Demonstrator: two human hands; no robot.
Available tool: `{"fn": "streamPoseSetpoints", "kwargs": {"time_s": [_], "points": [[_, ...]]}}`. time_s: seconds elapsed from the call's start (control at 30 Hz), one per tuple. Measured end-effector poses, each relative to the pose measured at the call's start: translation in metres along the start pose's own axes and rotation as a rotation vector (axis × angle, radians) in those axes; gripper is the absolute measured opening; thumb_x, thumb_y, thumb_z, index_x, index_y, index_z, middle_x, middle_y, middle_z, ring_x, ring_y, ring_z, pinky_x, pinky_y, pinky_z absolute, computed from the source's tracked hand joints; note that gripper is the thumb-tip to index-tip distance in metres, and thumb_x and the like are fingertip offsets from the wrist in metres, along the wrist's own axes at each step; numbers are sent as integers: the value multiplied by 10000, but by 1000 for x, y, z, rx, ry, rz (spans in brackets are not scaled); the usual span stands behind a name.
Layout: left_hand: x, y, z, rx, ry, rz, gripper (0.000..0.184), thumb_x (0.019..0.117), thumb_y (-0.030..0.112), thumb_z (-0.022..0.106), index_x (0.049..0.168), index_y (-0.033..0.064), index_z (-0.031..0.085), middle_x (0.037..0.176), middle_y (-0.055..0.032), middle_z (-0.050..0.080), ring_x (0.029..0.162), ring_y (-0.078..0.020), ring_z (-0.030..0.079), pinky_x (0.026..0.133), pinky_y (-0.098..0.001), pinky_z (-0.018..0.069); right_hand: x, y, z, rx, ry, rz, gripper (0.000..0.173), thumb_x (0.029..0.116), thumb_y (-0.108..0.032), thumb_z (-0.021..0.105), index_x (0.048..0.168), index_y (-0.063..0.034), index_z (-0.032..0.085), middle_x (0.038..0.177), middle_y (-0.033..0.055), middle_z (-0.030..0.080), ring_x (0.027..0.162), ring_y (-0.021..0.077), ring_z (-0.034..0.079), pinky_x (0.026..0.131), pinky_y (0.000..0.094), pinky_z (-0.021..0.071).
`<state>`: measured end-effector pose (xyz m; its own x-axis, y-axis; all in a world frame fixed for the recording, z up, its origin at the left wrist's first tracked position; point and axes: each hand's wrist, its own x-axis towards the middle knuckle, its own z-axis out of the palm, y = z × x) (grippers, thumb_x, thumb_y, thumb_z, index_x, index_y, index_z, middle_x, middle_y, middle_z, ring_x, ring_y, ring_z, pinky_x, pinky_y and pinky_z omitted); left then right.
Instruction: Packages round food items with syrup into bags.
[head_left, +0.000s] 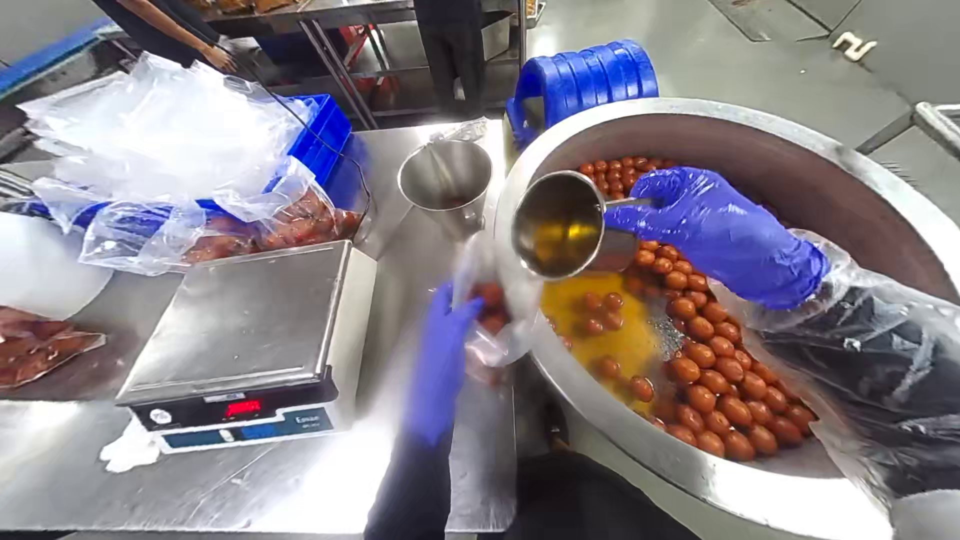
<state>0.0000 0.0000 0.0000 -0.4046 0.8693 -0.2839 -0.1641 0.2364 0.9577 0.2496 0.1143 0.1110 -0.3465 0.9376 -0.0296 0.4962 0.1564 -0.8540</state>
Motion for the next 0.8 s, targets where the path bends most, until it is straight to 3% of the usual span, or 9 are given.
{"fn": "streamPoseSetpoints", "kwargs": {"time_s": [0.07, 0.2, 0.4, 0.5, 0.6, 0.63, 0.7, 0.73, 0.8], "points": [[-2, -2, -2, -23, 2, 15, 431, 927, 57, 558, 1354, 23, 506, 1133, -67, 633, 965, -84, 639, 819, -258, 560, 2, -2, 1, -118, -99, -63, 151, 924, -244, 760, 886, -109, 706, 739, 13, 635, 642, 89, 571, 596, 292, 483], [0, -7, -8, -62, -34, 51, 453, 912, 77, 551, 1356, 17, 492, 1125, -46, 638, 964, -68, 646, 820, -247, 568, 9, -9, 17, -312, -199, -209, 227, 916, -334, 742, 830, -136, 672, 719, -12, 591, 641, 95, 532, 591, 344, 433], [1, -9, -13, -128, -58, 60, 412, 931, 127, 562, 1329, 34, 515, 1034, -7, 658, 894, -46, 657, 757, -216, 571, 17, -16, 39, -456, -314, -414, 297, 956, -366, 658, 857, -88, 690, 760, 57, 606, 726, 197, 572, 642, 423, 423], [2, -10, -14, -154, -67, 73, 377, 951, 115, 543, 1317, 30, 523, 1024, 3, 666, 878, -38, 659, 749, -206, 570, 20, -6, 48, -481, -259, -602, 260, 944, -356, 643, 845, -123, 703, 736, 27, 608, 697, 157, 580, 621, 375, 436], [3, -11, -16, -173, -66, 73, 325, 960, 111, 543, 1278, 43, 550, 975, 17, 664, 835, -28, 646, 712, -186, 552, 42, 45, 52, -537, -114, -866, 277, 978, -558, 574, 908, -319, 695, 726, -133, 561, 607, -7, 496, 529, 261, 391], [3, -10, -16, -176, -64, 67, 314, 966, 112, 542, 1272, 46, 554, 962, 21, 663, 821, -23, 644, 704, -182, 550, 39, 38, 53, -579, -126, -832, 275, 968, -559, 584, 894, -315, 686, 713, -126, 560, 601, 12, 505, 529, 285, 400], [3, -10, -16, -185, -65, 58, 301, 981, 107, 526, 1275, 48, 545, 954, 33, 660, 815, -14, 643, 711, -181, 552, 18, -12, 57, -605, -273, -661, 241, 954, -362, 677, 874, -138, 718, 720, 34, 624, 681, 206, 610, 631, 440, 451], [4, -10, -16, -190, -66, 53, 300, 981, 103, 518, 1274, 45, 539, 962, 30, 663, 825, -18, 650, 721, -189, 559, 14, -23, 60, -621, -300, -662, 234, 957, -309, 671, 859, -99, 707, 720, 65, 628, 697, 245, 622, 649, 465, 444], [4, -10, -16, -213, -76, 46, 310, 978, 95, 517, 1281, 39, 543, 1003, 3, 682, 865, -41, 666, 746, -211, 572, 26, 9, 67, -641, -112, -944, 237, 953, -423, 606, 831, -228, 660, 702, -44, 572, 620, 131, 561, 537, 376, 407]]}}
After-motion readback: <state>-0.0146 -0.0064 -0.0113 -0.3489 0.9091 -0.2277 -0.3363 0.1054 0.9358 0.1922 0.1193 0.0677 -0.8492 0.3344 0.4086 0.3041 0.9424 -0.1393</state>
